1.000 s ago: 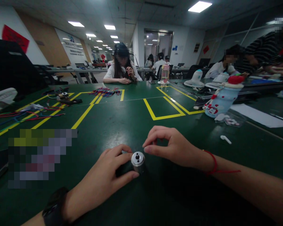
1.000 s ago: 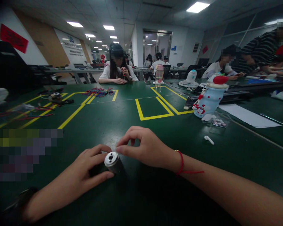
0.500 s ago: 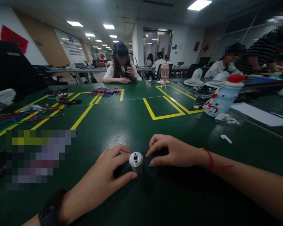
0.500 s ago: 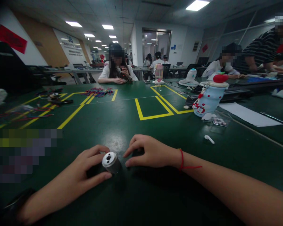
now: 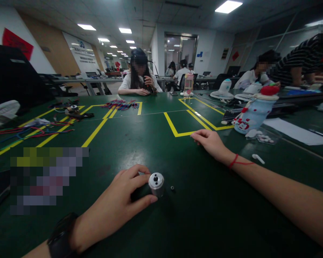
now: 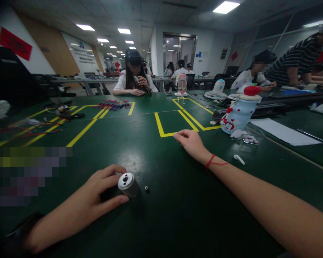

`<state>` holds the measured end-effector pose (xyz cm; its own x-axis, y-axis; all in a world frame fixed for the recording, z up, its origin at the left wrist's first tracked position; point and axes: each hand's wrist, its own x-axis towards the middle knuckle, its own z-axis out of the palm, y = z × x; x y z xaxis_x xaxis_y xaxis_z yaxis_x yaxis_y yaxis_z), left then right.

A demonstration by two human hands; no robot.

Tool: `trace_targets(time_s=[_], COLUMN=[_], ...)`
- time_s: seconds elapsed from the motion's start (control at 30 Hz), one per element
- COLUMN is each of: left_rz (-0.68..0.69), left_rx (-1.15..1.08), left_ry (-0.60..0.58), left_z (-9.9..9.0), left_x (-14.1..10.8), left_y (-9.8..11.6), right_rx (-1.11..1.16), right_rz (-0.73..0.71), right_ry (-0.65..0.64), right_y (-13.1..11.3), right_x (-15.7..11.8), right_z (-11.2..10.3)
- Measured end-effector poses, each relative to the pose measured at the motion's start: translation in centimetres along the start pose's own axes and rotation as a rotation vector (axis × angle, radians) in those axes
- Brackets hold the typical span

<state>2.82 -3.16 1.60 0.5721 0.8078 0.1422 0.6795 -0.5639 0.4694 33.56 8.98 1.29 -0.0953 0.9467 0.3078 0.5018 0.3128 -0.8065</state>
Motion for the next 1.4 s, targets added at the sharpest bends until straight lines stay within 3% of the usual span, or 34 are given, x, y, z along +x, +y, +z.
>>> trace_targets(time_s=[0.1,0.27,0.33,0.4,0.5,0.7,0.83,1.03,1.3,1.4], left_rz=[0.004,-0.009,-0.013,-0.013,-0.012,0.003,0.009,0.022,0.016,0.010], left_rx=[-0.001,-0.003,0.002,0.004,0.000,0.009,0.010,0.017,0.030,0.026], left_ry=[0.001,-0.015,-0.015,-0.016,-0.021,0.009,0.017,0.030,0.038,0.025], left_z=[-0.3,-0.8,-0.7,-0.6,-0.7,-1.0,-0.8,-0.9,-0.6,-0.5], left_x=[0.0,-0.2,-0.3,-0.4,-0.6,-0.6,-0.2,0.0,-0.2,-0.2], left_y=[0.0,-0.1,-0.2,-0.3,-0.4,-0.5,-0.3,-0.1,-0.2,-0.7], right_rx=[-0.055,-0.104,-0.171,-0.230,-0.153,0.102,0.167,0.213,0.202,0.167], right_rz=[-0.084,-0.332,-0.437,-0.482,-0.430,-0.405,-0.408,-0.355,-0.393,-0.371], right_ry=[-0.138,-0.688,-0.771,-0.768,-0.724,-0.424,-0.340,-0.392,-0.464,-0.439], right_y=[-2.1,-5.9,-6.6,-6.8,-7.1,-9.0,-9.9,-10.0,-9.8,-9.2], right_x=[-1.4,-3.8,-4.4,-4.8,-5.1,-5.8,-6.2,-6.4,-6.5,-5.8], right_z=[0.5,1.8,2.3,2.7,3.4,4.9,5.4,5.7,5.4,5.3])
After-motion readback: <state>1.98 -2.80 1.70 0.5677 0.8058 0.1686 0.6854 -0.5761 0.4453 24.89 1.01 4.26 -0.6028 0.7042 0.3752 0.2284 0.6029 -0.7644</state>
